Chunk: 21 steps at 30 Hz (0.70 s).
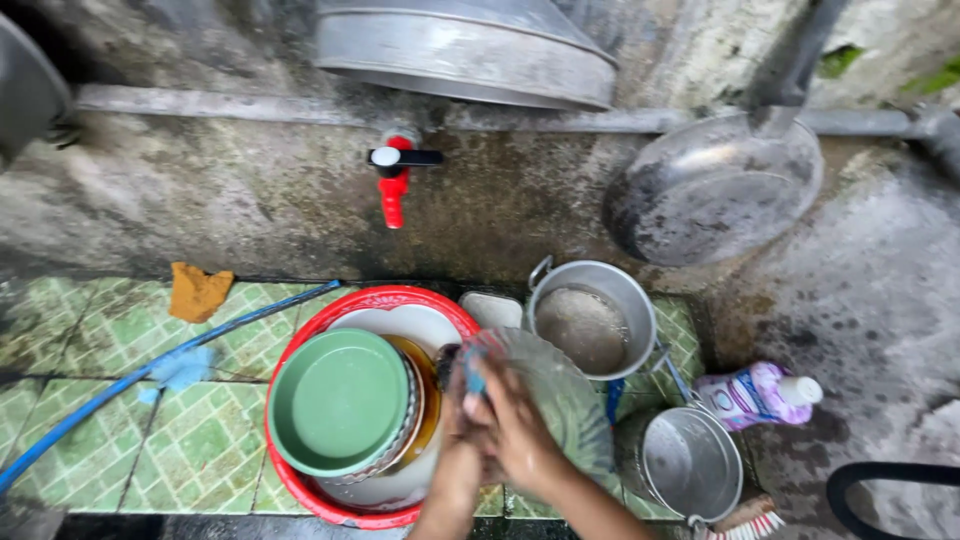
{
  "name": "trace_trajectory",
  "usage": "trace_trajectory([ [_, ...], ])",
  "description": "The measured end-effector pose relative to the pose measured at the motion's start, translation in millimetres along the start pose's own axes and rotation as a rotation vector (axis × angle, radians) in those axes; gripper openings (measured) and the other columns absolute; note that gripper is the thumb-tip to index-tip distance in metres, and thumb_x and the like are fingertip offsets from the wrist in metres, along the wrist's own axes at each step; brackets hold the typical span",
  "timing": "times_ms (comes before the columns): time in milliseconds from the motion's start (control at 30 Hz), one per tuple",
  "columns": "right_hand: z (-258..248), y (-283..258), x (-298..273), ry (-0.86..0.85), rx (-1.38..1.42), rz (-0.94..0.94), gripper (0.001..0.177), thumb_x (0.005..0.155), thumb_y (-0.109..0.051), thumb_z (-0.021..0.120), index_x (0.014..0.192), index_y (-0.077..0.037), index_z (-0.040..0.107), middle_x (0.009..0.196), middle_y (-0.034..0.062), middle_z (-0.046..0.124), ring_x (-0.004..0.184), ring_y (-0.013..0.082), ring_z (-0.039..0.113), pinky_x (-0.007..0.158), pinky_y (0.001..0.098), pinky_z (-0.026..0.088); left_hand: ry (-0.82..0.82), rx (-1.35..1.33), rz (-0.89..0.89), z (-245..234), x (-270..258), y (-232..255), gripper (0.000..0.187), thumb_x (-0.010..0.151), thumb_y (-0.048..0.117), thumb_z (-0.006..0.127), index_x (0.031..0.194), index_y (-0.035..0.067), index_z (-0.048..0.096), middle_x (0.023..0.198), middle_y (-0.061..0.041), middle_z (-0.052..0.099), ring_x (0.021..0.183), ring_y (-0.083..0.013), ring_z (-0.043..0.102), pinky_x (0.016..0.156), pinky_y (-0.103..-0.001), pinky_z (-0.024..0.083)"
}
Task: Wash a collection of plates, bowls, and pots using soap and water at an outdoor or semi-outdoor utility sink.
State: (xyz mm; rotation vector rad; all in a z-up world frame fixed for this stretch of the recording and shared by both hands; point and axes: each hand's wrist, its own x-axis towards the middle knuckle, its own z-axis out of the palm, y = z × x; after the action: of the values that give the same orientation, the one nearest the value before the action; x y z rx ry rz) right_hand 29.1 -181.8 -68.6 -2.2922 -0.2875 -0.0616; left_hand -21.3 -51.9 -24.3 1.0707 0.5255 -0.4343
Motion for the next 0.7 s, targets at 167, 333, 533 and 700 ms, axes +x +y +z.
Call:
trace_trajectory([
  [167, 5, 14, 1, -0.155, -0.082, -0.290, 0.067, 0.090, -0.011, 0.064, 0.153, -0.007, 0.041, 0.158, 0.0200, 0.044, 0.144, 0.0360, 0.044, 0.116, 0.0495, 0.037, 0.046, -0.098, 0.101, -60, -5, 3, 0.103, 0.072, -0.004, 0.041, 0.163, 0.041, 0.026, 0.130, -0.028, 0.057, 0.065, -0.0301, 0.069, 0.053, -0.037, 0.060],
  [333, 36, -49, 7, 0.200, -0.056, -0.175, 0.065, 0.096, -0.005, 0.059, 0.157, -0.004, 0.036, 0.160, 0.0262, 0.038, 0.148, 0.0393, 0.037, 0.118, 0.0470, 0.033, -0.212, -0.026, 0.522, -83, 19, -27, 0.096, 0.078, 0.000, 0.050, 0.165, 0.030, 0.024, 0.153, -0.017, 0.048, 0.101, -0.0215, 0.063, 0.082, -0.032, 0.060],
  [533, 7, -5, -15, -0.171, -0.225, -0.274, 0.071, 0.078, -0.010, 0.066, 0.147, -0.015, 0.049, 0.150, 0.0091, 0.054, 0.144, 0.0273, 0.044, 0.121, 0.0442, 0.028, 0.220, -0.162, 0.099, -85, -37, 38, 0.067, 0.093, 0.062, 0.042, 0.157, 0.046, 0.027, 0.132, -0.019, 0.064, 0.062, -0.0288, 0.071, 0.050, -0.038, 0.058],
  [700, 37, -77, 26, 0.157, -0.069, -0.267, 0.069, 0.093, -0.005, 0.060, 0.158, -0.002, 0.039, 0.162, 0.0217, 0.042, 0.151, 0.0411, 0.036, 0.124, 0.0484, 0.027, -0.032, -0.063, 0.024, -68, -21, -2, 0.080, 0.088, 0.060, 0.053, 0.161, 0.050, 0.022, 0.136, -0.017, 0.064, 0.071, -0.0315, 0.075, 0.059, -0.042, 0.063],
])
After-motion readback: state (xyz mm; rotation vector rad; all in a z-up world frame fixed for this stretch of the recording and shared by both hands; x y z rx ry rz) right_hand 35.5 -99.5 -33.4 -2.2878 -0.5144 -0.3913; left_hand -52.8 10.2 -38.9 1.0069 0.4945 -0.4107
